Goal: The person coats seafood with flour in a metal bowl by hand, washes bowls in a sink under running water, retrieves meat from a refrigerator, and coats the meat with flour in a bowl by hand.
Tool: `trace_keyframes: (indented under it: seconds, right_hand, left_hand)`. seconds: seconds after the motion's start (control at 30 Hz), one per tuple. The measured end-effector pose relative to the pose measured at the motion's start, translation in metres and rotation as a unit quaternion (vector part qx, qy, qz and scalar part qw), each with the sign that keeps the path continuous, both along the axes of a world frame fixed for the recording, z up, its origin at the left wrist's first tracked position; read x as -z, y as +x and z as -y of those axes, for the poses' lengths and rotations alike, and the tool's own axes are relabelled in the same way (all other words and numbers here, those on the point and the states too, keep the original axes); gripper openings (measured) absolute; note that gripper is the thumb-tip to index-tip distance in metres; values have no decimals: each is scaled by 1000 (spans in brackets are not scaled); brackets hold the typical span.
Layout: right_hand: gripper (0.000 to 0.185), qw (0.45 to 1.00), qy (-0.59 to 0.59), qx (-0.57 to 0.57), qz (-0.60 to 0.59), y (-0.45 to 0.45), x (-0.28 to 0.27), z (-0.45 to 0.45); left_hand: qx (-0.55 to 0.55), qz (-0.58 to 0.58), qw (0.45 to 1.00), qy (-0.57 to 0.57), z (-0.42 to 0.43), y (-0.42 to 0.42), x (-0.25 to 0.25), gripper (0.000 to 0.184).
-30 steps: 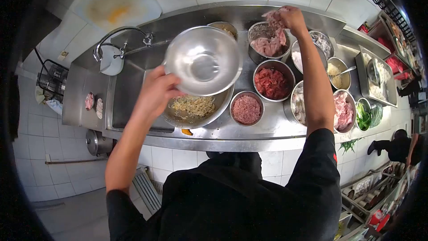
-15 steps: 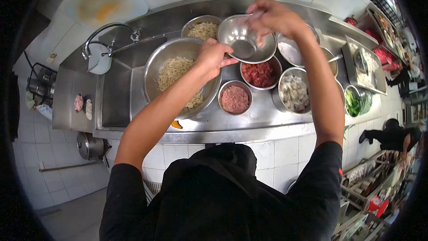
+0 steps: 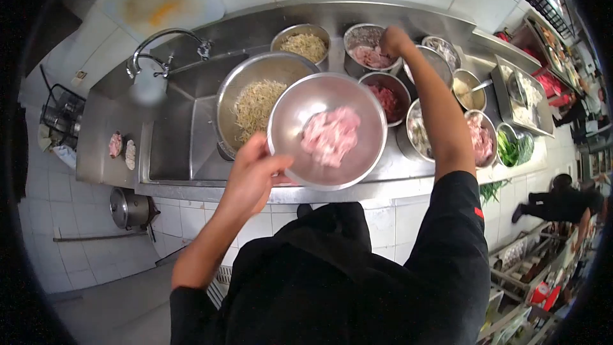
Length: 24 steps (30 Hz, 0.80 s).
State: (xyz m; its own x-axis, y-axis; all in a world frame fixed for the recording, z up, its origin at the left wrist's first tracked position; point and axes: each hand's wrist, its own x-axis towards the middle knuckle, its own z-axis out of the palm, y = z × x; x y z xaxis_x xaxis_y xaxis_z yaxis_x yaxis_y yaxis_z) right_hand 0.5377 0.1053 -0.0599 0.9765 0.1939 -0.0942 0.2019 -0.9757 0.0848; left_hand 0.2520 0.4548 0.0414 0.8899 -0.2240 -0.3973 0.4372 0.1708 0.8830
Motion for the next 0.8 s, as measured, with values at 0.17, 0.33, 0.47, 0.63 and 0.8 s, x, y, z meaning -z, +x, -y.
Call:
trace_keyframes:
  seconds: [0.17, 0.33, 0.47, 0.63, 0.8]
  right_hand:
    - [28, 998, 46, -3, -30, 41, 90, 14]
    - [36, 994, 34, -89, -54, 66, 127, 15]
    - [31, 971, -83, -164, -150, 73, 95, 3]
    - [28, 943, -68, -320, -64, 130, 79, 19]
    - [11, 917, 284, -185, -212, 69, -22, 12]
  left_hand:
    - [-142, -5, 990, 3, -2, -51, -11, 17]
    - [-272, -10, 962, -3, 44, -90, 1, 16]
    - [-358, -2, 933, -37, 79, -115, 9, 16]
    - [-425, -12, 904, -43, 108, -146, 12, 16]
    - [-477, -41, 878, -25, 127, -167, 25, 16]
